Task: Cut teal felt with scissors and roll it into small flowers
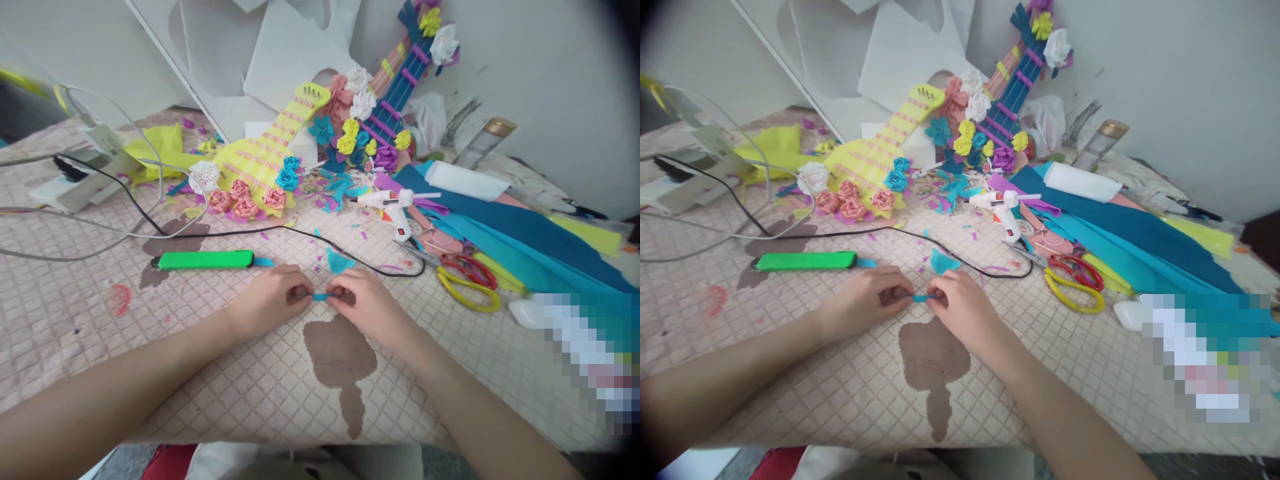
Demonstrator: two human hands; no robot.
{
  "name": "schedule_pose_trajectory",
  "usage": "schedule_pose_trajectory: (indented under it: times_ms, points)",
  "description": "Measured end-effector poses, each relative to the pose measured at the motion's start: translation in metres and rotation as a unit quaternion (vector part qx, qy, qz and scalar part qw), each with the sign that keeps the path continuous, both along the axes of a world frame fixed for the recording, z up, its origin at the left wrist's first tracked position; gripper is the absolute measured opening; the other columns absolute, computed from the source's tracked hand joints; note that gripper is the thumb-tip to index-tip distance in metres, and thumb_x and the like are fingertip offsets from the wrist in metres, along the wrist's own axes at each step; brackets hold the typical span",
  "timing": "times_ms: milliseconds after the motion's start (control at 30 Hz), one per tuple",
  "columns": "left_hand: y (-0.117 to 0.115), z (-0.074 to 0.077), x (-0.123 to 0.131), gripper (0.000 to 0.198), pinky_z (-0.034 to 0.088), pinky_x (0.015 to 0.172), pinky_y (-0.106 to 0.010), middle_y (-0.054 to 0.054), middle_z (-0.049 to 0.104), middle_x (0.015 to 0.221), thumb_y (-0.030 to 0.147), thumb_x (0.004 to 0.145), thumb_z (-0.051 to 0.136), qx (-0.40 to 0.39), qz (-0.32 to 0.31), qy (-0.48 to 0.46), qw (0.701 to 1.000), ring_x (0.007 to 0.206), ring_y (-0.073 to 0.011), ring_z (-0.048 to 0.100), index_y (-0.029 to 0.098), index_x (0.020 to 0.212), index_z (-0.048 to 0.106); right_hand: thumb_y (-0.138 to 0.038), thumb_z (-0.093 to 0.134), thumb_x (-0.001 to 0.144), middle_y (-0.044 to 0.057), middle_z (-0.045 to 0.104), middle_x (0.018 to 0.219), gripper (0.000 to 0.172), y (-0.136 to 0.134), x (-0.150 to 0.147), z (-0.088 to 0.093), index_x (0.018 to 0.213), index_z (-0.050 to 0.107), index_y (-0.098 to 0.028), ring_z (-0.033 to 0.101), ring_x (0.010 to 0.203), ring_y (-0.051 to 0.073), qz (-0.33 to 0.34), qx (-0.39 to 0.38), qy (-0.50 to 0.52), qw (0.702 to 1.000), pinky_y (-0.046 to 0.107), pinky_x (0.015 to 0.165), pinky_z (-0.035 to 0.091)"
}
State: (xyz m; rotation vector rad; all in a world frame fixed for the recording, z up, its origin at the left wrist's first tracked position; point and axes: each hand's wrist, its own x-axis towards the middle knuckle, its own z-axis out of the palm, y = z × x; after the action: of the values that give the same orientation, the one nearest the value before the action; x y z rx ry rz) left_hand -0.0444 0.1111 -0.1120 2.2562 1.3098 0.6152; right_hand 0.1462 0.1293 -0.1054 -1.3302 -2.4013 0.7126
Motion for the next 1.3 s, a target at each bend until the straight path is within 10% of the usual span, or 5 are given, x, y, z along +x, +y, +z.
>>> schedule_pose_trajectory:
  times_ms: [767,1300]
  points:
    - [0.000,-0.001,-0.001,0.011,0.041,0.072,-0.026,-0.001,0.059,0.078,0.009,0.073,0.053,0.009,-0.043,-0.026,0.999,0.077,-0.0136,0.053,0.017,0.078,0.060,-0.012,0.064,0.071,0.000,0.056,0.077,0.012,-0.004,0.001,0.001,0.073,0.054,-0.018,0.052,0.075,0.014,-0.002,-0.015,-0.004,1.000,0.026,0.065,0.041]
    - [-0.001,0.004,-0.001,0.020,0.037,0.051,-0.020,0.002,0.065,0.066,0.035,0.081,0.056,-0.119,0.020,-0.129,0.984,0.056,-0.0086,0.049,0.021,0.085,0.070,-0.016,0.057,0.080,-0.001,0.059,0.072,0.009,-0.003,0.001,0.012,0.081,0.065,-0.019,0.053,0.067,0.011,0.026,-0.051,0.102,0.993,0.023,0.060,0.041]
